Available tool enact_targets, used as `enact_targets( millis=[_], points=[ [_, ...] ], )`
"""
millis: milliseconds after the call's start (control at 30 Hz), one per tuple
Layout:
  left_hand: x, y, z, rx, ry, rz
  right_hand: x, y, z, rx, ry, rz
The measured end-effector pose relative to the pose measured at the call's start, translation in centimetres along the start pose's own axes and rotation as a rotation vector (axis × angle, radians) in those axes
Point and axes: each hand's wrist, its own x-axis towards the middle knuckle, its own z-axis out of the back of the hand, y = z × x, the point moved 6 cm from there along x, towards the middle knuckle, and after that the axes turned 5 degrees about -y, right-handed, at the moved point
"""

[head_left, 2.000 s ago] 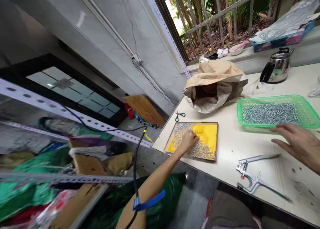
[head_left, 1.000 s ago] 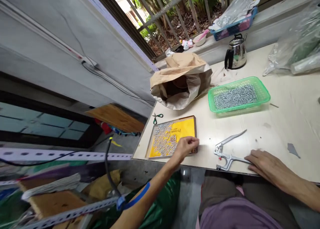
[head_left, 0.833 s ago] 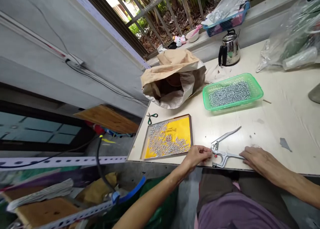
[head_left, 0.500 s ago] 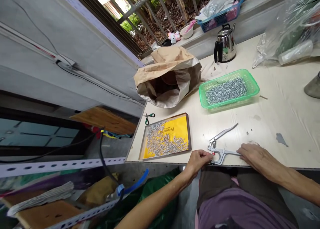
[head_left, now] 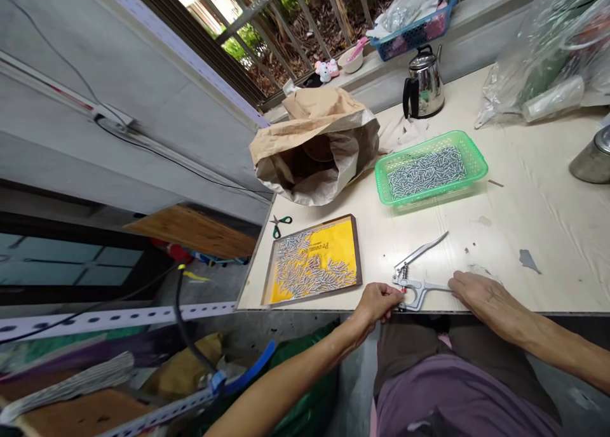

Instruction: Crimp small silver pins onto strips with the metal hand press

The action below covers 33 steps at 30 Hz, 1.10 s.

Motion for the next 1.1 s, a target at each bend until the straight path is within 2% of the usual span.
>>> enact_targets(
  millis=[133,367,433,633,933,1100],
  points=[
    [-0.1,-0.5,0.0,0.046,-0.002,-0.002,0.1,0.2,0.1,0.033,-0.052,0.046],
    [0.1,-0.5,-0.2,0.071,0.028,-0.002,2.0,1.8,2.4,-0.039,0.058,0.048],
    [0.3,-0.2,-0.2,0.063,0.021,0.0,3.0,1.4,2.7,-0.101,0.095,0.047],
    [0.5,0.2,-0.3,0.052,0.018,-0.013,6.1,-0.7,2.2,-0.258,0.088,0.091],
    [0.3,0.2,-0.2,0.028,-0.002,0.0,7.3,-1.7,2.1,-0.281,0.086,0.156],
    [0.1,0.5,-0.2,0.021,-0.032,0.002,8.1,-2.0,2.1,-0.231,0.111,0.127]
  ],
)
